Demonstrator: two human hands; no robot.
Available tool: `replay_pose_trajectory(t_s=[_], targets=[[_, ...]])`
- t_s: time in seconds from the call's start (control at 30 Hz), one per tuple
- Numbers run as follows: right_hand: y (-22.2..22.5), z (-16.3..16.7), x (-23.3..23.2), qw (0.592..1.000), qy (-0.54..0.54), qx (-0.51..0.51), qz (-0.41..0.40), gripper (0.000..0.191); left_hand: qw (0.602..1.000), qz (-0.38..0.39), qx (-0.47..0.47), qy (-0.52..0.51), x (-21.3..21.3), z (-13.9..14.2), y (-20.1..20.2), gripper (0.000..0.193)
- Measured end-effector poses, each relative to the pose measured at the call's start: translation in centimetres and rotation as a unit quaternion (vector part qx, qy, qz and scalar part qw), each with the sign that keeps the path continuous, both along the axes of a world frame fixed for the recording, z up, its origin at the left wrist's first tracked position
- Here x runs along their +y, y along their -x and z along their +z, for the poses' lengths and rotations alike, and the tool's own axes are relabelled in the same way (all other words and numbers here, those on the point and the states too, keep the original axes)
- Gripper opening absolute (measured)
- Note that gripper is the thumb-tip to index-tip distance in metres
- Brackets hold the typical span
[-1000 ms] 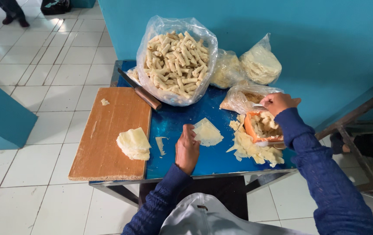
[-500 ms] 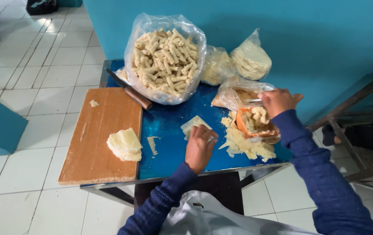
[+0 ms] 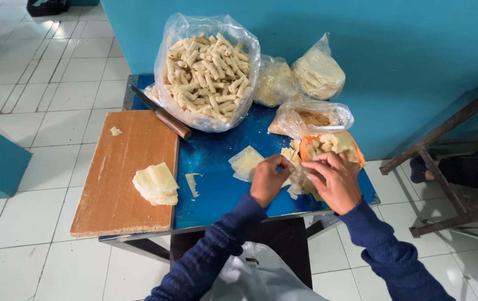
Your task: The person sits at a blue table and folds thin flat dough sheets around puffed snack pieces. They scoop brown seasoning powder from a plastic bag with a spoon onto a sheet, fold the sheet over the snack, and place the finished wrap on the table or into an orange basket.
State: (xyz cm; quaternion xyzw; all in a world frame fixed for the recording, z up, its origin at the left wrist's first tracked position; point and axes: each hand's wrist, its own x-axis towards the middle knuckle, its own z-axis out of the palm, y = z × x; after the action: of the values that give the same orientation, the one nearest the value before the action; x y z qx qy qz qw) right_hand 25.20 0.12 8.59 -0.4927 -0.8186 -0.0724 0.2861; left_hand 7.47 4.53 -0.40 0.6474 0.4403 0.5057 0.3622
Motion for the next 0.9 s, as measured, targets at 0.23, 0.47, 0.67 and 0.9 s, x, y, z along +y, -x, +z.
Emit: replay_pose_trajectory(t_s=[0.23, 0.47, 0.67, 0.9], targets=[[2.8, -2.6, 0.5, 0.944, 0.172, 0.261, 0.104, 0.045, 0.935, -0.089, -0.302, 0.161, -0.2, -1.0, 2.4, 0.013], [4.4, -3.5, 1.7, 0.886, 0.273, 0.346, 0.142, 0.039, 0.926, -0.073, -0.315, 0.193, -2.8, 0.2, 5.3, 0.017], [5.5, -2.8, 1.7, 0.89, 0.306, 0.302, 0.154, 0.038, 0.946, -0.059, -0.296, 0.115, -3.8, 0.7, 6.7, 0.019], [6.7, -4.8, 0.3, 0.835, 0.366, 0.358, 0.203, 0.04, 0.97, 0.027, -0.224, 0.092, -7.9, 2.1, 7.7, 0.017]])
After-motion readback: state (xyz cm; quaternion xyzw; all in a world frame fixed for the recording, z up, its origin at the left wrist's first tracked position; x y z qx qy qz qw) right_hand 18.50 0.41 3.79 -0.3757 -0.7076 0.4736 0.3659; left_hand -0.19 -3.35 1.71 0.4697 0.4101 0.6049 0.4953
